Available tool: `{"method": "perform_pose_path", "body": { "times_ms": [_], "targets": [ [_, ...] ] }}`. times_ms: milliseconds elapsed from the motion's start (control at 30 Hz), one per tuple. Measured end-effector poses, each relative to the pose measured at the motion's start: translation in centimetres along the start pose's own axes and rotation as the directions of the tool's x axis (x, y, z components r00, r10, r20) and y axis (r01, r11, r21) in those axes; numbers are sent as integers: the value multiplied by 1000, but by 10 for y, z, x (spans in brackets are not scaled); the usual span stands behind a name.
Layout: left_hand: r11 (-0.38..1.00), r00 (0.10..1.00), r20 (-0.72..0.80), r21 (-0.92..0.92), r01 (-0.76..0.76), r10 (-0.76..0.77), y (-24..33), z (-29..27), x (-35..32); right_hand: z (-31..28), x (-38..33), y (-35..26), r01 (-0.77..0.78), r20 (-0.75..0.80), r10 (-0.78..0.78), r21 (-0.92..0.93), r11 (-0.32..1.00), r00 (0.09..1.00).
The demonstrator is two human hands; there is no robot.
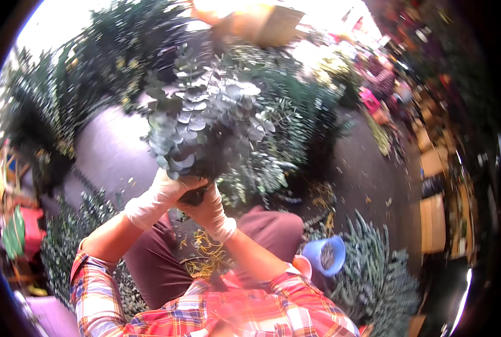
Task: The person sits on the floor and assembles artificial eucalyptus stems by hand. They gather stems, align them, and twist them together to form bundles, occasionally picking up new stems from the floor.
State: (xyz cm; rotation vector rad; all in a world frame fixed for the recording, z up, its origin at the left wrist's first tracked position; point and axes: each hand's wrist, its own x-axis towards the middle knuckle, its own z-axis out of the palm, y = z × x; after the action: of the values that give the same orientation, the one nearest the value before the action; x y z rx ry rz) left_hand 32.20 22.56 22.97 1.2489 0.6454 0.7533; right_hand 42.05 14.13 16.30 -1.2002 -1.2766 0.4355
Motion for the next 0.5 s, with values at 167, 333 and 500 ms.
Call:
{"method": "perform_pose_path", "body": {
  "times_ms": [167, 333, 500],
  "targets": [
    [964, 944, 240, -194, -179, 224, 53, 114, -12, -88, -3, -53, 6, -279, -38, -114, 993, 959],
    [953, 777, 553, -219, -211, 299, 84, 224, -34, -180, -30, -99, 54, -519, -214, -306, 950, 828],
    [930, 437, 829, -249, -269, 349, 92, 304, -44, -270, -44, -122, -71, -516, -538, -762, 643, 667]
  ]
}}
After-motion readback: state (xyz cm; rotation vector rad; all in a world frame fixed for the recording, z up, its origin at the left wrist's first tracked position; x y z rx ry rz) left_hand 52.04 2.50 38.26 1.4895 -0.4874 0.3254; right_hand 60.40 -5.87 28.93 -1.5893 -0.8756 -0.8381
